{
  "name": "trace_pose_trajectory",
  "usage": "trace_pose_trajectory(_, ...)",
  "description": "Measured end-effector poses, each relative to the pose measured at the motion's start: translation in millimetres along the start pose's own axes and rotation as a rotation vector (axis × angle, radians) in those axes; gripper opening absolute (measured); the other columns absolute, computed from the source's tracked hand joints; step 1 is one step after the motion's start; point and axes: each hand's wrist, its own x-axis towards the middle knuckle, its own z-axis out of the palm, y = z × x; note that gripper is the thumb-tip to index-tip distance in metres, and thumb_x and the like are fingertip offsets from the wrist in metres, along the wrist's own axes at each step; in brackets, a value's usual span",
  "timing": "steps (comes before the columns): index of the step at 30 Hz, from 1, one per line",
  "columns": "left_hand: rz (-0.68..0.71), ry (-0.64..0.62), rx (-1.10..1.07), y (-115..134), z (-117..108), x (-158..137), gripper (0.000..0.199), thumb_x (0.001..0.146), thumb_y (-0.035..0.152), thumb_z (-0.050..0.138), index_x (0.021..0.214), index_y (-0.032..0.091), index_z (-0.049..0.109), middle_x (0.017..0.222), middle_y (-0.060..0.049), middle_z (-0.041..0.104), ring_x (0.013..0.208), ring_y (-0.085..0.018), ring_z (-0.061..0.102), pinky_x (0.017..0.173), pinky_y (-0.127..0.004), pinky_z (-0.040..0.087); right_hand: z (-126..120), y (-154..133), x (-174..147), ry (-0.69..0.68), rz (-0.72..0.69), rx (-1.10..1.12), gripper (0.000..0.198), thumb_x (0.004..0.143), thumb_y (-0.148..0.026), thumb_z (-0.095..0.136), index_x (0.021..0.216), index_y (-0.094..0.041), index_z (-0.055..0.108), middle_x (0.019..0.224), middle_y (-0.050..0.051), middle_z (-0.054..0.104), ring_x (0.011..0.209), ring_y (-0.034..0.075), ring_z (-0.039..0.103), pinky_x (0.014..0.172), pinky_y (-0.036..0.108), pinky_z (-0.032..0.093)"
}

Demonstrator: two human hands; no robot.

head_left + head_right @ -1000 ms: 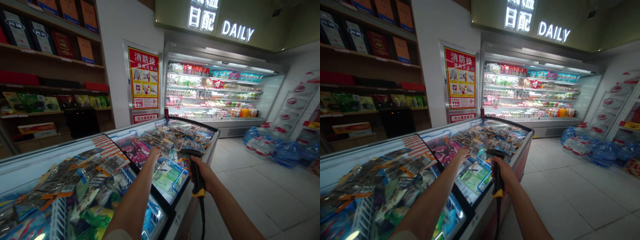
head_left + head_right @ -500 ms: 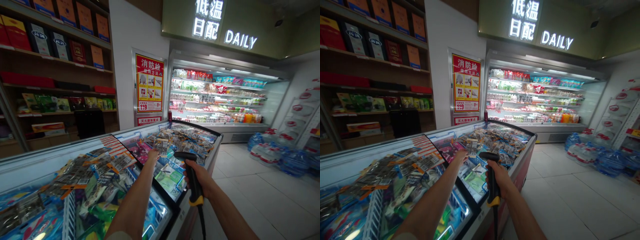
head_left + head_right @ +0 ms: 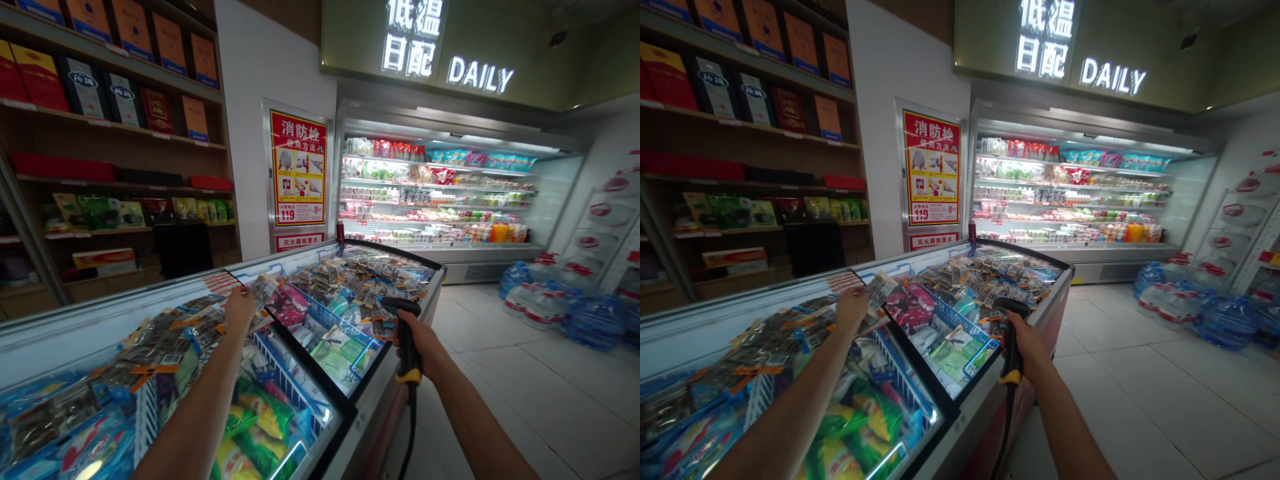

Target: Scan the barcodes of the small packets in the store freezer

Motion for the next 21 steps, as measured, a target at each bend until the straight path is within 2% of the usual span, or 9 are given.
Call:
trace_pose_trajectory(2,-0.007,0.081,0.060,-8,-22,2,0.021,0.076,0.020,0.052,0.095,0.014,0.057,0.094,-0.011,0.059,0.097,-0.029,0.053,0.080,-0.048,0.042,-4,-1,2,0.002,-0.003,0.011,0.022,0.073,-0.037,0.055,0.066,-0.016,0.050,0.045,-0.003,0.050,0.037,0.009,0.046,0.034,0.021,0.039)
trace_pose_trajectory(4,0.022,0.183,0.099,-8,-33,-2,0.028,0.074,0.019,0.049,0.101,0.014,0.055,0.106,-0.014,0.055,0.109,-0.034,0.044,0.087,-0.051,0.035,-8,-1,3,0.003,-0.006,0.017,0.022,0.073,-0.037,0.055,0.067,-0.017,0.051,0.044,-0.002,0.050,0.037,0.009,0.046,0.034,0.022,0.039)
trace_pose_trajectory(7,0.115,0.208,0.135,8,-23,-17,0.035,0.076,0.019,0.043,0.110,0.014,0.049,0.120,-0.015,0.047,0.119,-0.031,0.034,0.096,-0.047,0.026,-12,-2,6,0.018,-0.013,0.024,0.022,0.073,-0.038,0.055,0.067,-0.017,0.051,0.045,-0.002,0.051,0.037,0.010,0.046,0.034,0.022,0.039)
trace_pose_trajectory(10,0.202,-0.003,0.156,38,18,-41,0.034,0.078,0.021,0.041,0.109,0.013,0.050,0.118,-0.014,0.050,0.116,-0.027,0.040,0.096,-0.039,0.028,-15,-3,8,0.048,-0.013,0.021,0.021,0.072,-0.038,0.055,0.069,-0.017,0.050,0.046,-0.003,0.051,0.037,0.010,0.046,0.034,0.022,0.039)
trace_pose_trajectory(13,0.233,-0.270,0.150,71,78,-77,0.033,0.075,0.032,0.050,0.104,0.016,0.054,0.106,-0.010,0.061,0.099,-0.023,0.055,0.082,-0.031,0.040,-20,-5,8,0.057,-0.002,0.052,0.020,0.072,-0.037,0.056,0.070,-0.018,0.050,0.046,-0.003,0.050,0.037,0.009,0.046,0.034,0.021,0.038)
trace_pose_trajectory(16,0.216,-0.501,0.169,96,132,-120,0.042,0.069,0.045,0.058,0.098,0.015,0.058,0.098,-0.012,0.065,0.090,-0.024,0.060,0.071,-0.030,0.043,-27,-7,8,0.061,0.010,0.071,0.019,0.073,-0.036,0.055,0.071,-0.018,0.050,0.046,-0.003,0.050,0.037,0.009,0.046,0.035,0.021,0.038)
trace_pose_trajectory(18,0.199,-0.585,0.196,106,156,-145,0.048,0.066,0.048,0.059,0.099,0.013,0.057,0.100,-0.016,0.064,0.092,-0.027,0.059,0.070,-0.032,0.043,-31,-8,7,0.062,0.016,0.067,0.020,0.073,-0.037,0.055,0.072,-0.018,0.050,0.046,-0.003,0.050,0.037,0.009,0.046,0.035,0.022,0.038)
trace_pose_trajectory(21,0.204,-0.649,0.236,111,169,-162,0.051,0.059,0.038,0.068,0.101,0.012,0.056,0.105,-0.019,0.061,0.102,-0.030,0.055,0.076,-0.035,0.041,-34,-8,5,0.044,0.016,0.057,0.022,0.072,-0.039,0.056,0.072,-0.018,0.050,0.046,-0.004,0.049,0.038,0.009,0.046,0.036,0.022,0.039)
